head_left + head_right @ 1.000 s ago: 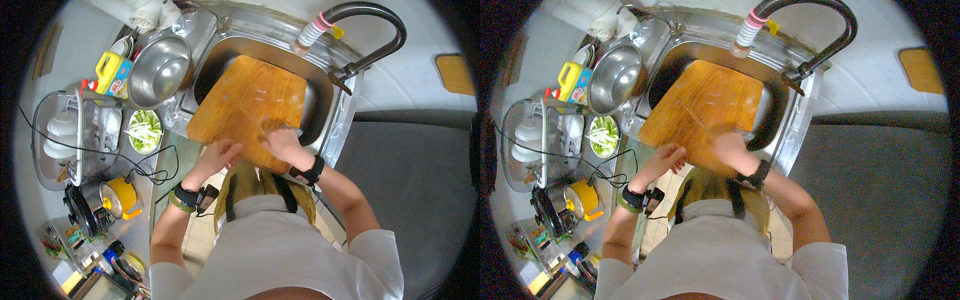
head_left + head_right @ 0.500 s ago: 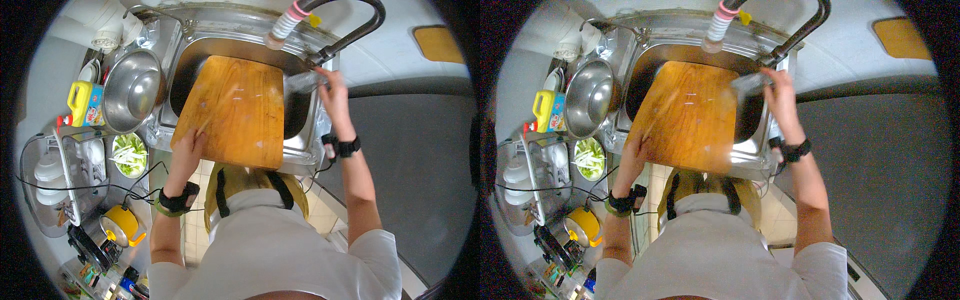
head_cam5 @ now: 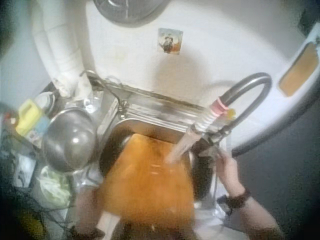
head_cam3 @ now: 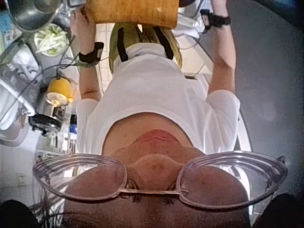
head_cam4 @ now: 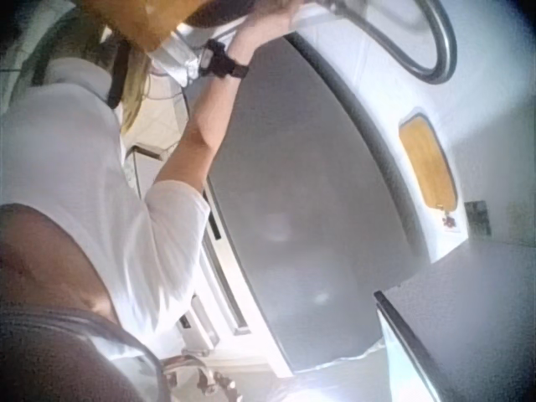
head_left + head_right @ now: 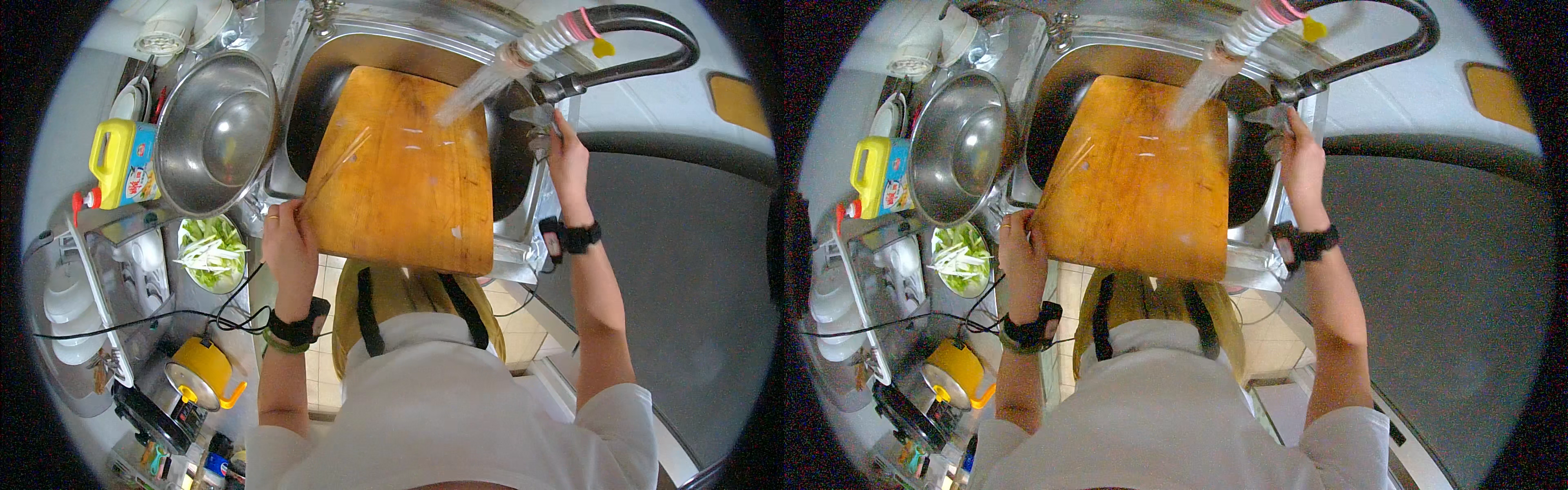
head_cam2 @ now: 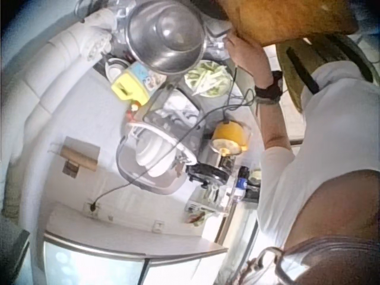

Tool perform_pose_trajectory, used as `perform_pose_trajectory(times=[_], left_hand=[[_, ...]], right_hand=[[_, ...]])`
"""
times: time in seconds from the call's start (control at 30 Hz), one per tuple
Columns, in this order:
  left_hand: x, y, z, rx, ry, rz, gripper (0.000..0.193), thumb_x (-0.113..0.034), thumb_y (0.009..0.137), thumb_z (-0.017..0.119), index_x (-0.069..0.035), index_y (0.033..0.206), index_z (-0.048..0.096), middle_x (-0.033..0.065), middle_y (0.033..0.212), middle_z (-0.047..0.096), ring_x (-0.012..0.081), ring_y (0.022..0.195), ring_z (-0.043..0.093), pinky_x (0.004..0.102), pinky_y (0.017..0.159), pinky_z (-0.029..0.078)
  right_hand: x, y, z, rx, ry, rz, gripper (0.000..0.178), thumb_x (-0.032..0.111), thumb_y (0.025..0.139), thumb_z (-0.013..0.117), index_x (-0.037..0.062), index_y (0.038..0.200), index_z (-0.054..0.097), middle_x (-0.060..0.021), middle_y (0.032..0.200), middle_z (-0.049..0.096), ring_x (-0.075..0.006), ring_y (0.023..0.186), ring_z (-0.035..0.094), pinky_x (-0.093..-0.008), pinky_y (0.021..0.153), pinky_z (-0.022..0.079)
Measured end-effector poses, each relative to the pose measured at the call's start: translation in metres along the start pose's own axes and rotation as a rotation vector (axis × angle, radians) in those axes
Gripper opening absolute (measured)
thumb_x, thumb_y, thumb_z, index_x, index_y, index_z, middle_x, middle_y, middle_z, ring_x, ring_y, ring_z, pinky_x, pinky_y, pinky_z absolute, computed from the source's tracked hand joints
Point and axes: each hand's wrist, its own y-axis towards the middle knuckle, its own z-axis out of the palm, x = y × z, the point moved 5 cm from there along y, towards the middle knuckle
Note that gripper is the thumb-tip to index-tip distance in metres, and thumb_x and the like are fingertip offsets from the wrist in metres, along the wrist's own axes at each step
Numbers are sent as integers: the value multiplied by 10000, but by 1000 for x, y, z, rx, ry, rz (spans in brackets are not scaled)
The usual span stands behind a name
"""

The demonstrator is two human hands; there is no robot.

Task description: The person washes a metal bowl, rinses a plastic bag, and then washes a wooden cutting board and a cleaver under running water in a kitchen sink. They also handle a whole fish, placing it into the plastic bag.

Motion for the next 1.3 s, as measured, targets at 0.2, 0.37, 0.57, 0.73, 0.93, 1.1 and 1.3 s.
perform_pose_trajectory(times=[0.2,0.37,0.57,0.73,0.93,1.1,1.3], left_hand=[[1,1,15,4,75,-21,258,-62,760,585,-64,1017,566,120,959,533,318,919,520,405,787,436],[-3,5,17,-10,31,-18,258,-36,748,577,-48,1006,569,133,946,532,329,912,507,410,789,428],[2,3,19,-20,0,-63,276,-6,710,578,-31,985,568,128,900,535,333,880,503,409,768,431],[4,1,21,-28,44,-80,250,0,719,571,-29,967,559,130,884,532,341,858,493,414,746,426],[2,3,21,-17,34,-63,221,-1,733,556,-26,953,562,134,878,542,346,832,492,417,720,418],[2,3,21,-41,47,-40,220,-10,735,556,-34,953,568,127,873,548,334,816,496,413,707,420],[1,2,21,-39,70,-85,211,-16,741,550,-30,952,563,124,865,544,329,790,483,412,678,421]], right_hand=[[53,-66,8,230,487,-213,480,-130,732,531,53,1173,579,-131,1237,555,-303,1241,440,-404,1045,339],[97,-137,66,916,212,-816,516,288,895,480,127,1377,391,-115,1441,343,-292,1328,320,-457,1104,211],[37,-21,166,1090,1,-593,503,324,946,411,59,1370,359,-152,1444,317,-297,1368,228,-453,1127,136],[62,-24,173,974,503,-491,437,238,864,524,66,1262,473,-189,1260,475,-338,1239,391,-486,1028,297],[105,-85,123,1129,220,-1257,573,412,957,347,59,1405,291,-191,1479,224,-322,1376,197,-510,1102,155],[20,20,211,1080,407,-514,479,245,930,455,55,1361,364,-169,1400,374,-323,1300,334,-426,1102,214],[65,-57,136,1047,347,-907,665,476,937,376,61,1433,220,-169,1510,140,-349,1396,110,-476,1127,74]])
